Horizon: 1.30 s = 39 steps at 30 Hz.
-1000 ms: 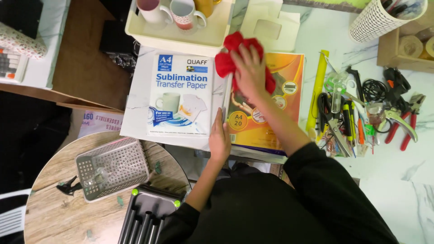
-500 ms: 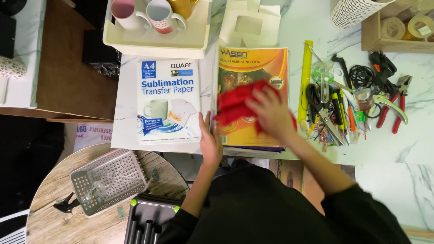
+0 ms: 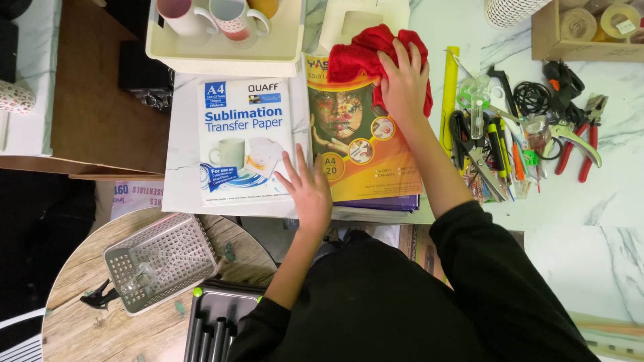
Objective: Organizing and wiping down various packs of specialty paper and printing supplies on a shelf and workbench.
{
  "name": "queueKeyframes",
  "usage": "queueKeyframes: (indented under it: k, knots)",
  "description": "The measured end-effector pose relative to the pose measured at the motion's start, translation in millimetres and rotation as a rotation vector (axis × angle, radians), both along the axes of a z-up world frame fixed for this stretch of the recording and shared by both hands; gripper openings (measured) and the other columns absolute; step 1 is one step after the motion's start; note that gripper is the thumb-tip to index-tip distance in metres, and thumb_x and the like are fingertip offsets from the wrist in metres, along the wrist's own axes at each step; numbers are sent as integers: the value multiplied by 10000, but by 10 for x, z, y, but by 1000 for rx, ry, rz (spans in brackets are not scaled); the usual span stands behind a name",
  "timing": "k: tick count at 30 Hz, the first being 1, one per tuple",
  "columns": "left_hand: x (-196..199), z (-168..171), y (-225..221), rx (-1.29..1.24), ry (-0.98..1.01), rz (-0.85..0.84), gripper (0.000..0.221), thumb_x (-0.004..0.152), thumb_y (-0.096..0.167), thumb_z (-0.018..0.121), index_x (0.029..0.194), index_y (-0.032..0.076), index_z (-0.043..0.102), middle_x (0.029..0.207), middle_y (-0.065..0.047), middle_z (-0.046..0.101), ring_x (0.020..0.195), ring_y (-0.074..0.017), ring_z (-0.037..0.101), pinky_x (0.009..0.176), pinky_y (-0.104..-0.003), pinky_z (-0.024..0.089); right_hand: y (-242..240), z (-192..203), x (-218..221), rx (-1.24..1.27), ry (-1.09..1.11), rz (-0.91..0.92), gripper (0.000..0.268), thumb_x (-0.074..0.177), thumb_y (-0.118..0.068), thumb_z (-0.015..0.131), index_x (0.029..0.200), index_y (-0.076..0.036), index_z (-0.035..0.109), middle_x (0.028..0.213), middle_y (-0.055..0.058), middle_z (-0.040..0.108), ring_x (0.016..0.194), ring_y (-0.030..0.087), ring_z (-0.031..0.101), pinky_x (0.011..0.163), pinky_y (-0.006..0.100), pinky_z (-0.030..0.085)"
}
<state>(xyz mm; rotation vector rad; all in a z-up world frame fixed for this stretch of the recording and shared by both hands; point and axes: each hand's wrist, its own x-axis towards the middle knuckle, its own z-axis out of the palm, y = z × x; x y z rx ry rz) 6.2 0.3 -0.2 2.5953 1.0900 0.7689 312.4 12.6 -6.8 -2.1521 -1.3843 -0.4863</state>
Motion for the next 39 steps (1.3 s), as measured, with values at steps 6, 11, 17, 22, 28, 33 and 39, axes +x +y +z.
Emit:
queueKeyframes:
  k: [6, 11, 17, 22, 28, 33, 39]
  knots:
    - [225, 134, -327, 79, 452, -178, 696, 920, 371, 661, 1493, 21, 477, 1673, -212, 253, 1579, -406, 171, 1173, -796, 134, -641, 182, -477, -44, 70, 26, 506, 879, -52, 707, 1378, -134, 674, 1539, 139, 487, 1417, 415, 409, 1130, 628, 352]
    - [208, 587, -402, -196, 287, -473, 1217, 646, 636, 774, 1512, -57, 275, 1576, -381, 151, 1487, -554, 141, 1154, -737, 125, -1066, 137, -615, -12, 217, 68, 502, 895, -19, 676, 1386, -121, 652, 1563, 151, 478, 1420, 430, 389, 1169, 536, 372]
    - [92, 232, -381, 61, 406, -514, 1113, 728, 429, 844, 1609, 56, 274, 1638, -288, 227, 1507, -541, 199, 1188, -690, 173, -1597, 46, -413, 342, 741, 0, 408, 991, 34, 551, 1387, -54, 594, 1383, 161, 617, 1286, 302, 600, 1118, 390, 469]
    - [17, 548, -355, -331, 186, -603, 862, 882, 334, 707, 1596, 54, 315, 1648, -272, 292, 1527, -505, 217, 1208, -635, 192, -2073, -91, -209, 629, 1229, -53, 343, 1045, -2, 527, 1384, -40, 559, 1310, 90, 646, 1189, 179, 622, 1048, 301, 498]
    - [-442, -346, -375, -1326, -401, -542, 612, 1142, 428, 357, 1553, -22, 407, 1488, -303, 478, 1389, -454, 441, 1169, -569, 380, -2209, 655, -382, 840, 1274, -3, 347, 1070, -3, 528, 1414, -43, 543, 1406, 89, 598, 1291, 187, 575, 1131, 316, 473]
    - [-233, 175, -372, -1924, -1003, -377, 744, 1065, 539, 297, 1589, 14, 242, 1567, -232, 424, 1402, -385, 484, 1140, -542, 426, -2055, 1081, -838, 594, 808, 11, 422, 1037, 40, 551, 1452, -32, 566, 1507, 146, 555, 1432, 264, 518, 1251, 368, 392]
    - [-13, -551, -368, -1901, -1121, -128, 677, 1060, 508, 384, 1560, 55, 332, 1548, -186, 450, 1384, -349, 496, 1138, -519, 426, -1346, 898, -1697, -63, 512, 562, 557, 830, -109, 724, 1372, -183, 618, 1510, 167, 478, 1442, 416, 413, 1186, 543, 347]
